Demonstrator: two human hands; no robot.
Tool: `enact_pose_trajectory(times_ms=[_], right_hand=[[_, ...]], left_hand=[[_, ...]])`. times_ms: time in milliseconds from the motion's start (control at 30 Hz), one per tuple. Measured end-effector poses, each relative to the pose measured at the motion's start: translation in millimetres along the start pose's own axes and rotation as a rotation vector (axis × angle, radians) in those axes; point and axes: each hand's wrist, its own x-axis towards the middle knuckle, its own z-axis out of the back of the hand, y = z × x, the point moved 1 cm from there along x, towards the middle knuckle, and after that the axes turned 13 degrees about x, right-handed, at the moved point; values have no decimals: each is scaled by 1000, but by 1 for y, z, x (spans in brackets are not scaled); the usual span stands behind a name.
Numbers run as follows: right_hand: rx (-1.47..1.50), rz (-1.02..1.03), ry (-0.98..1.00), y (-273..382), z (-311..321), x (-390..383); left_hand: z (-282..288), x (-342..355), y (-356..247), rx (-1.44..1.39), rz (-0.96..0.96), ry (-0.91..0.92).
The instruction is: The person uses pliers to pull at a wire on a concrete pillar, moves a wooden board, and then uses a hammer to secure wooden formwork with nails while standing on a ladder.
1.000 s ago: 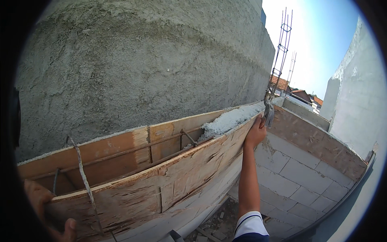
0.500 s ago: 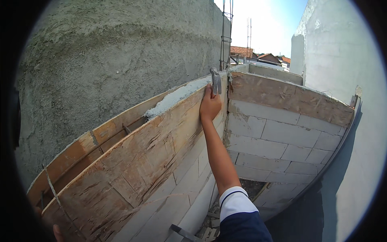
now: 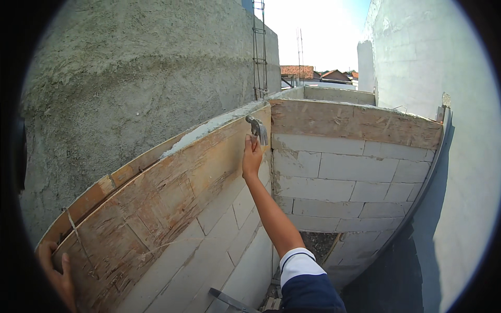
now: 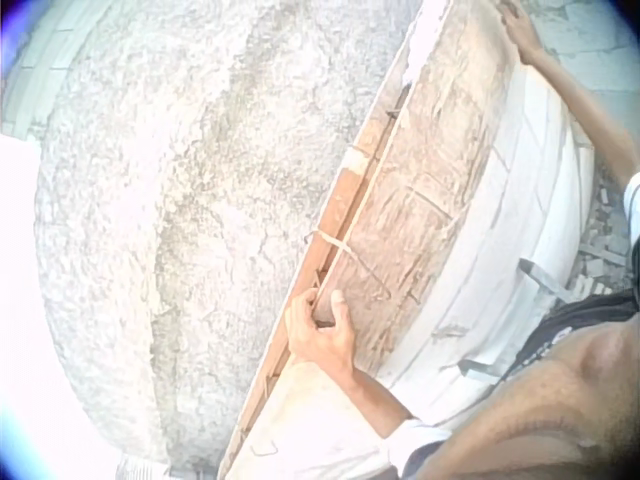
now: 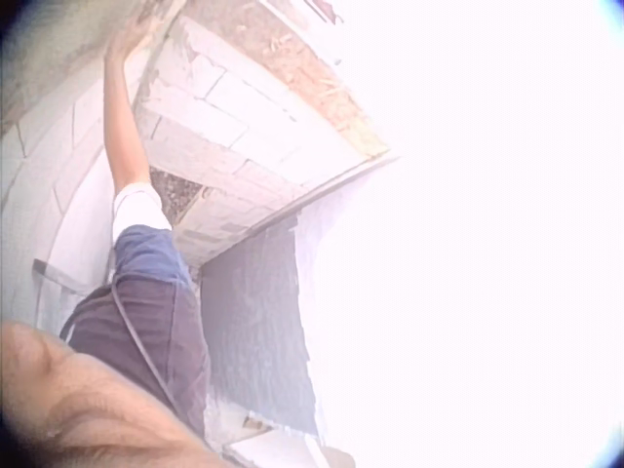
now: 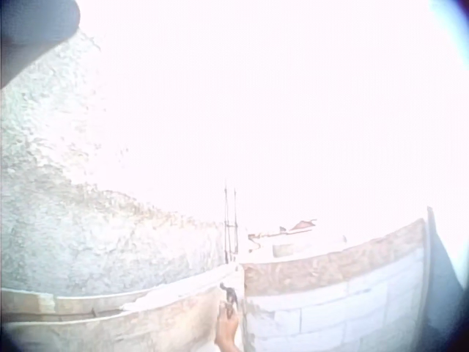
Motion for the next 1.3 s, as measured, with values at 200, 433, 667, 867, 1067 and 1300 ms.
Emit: enact_pose_trajectory(times_ms=[200,433,667,867,1067,1300], right_hand=[[159,-276,-101,21,84,-84],[18,-399,-149,10,151,-134],[92,-458,-139,-13,120,-115],[136,-523,63,-27,64,-77],[165,-579,9,-35,47,-78],[79,-584,66,-28,48,-74]], left_hand=[[-4,-7,-5,-155,7,-301],[-29,-2,14,-121,-75,-374],[-22,4,19,-162,-77,-206],[-37,7,20,-174,-64,-349],[-33,9,28,-271,-52,-222],[-24,2,19,-274,-53,-236]])
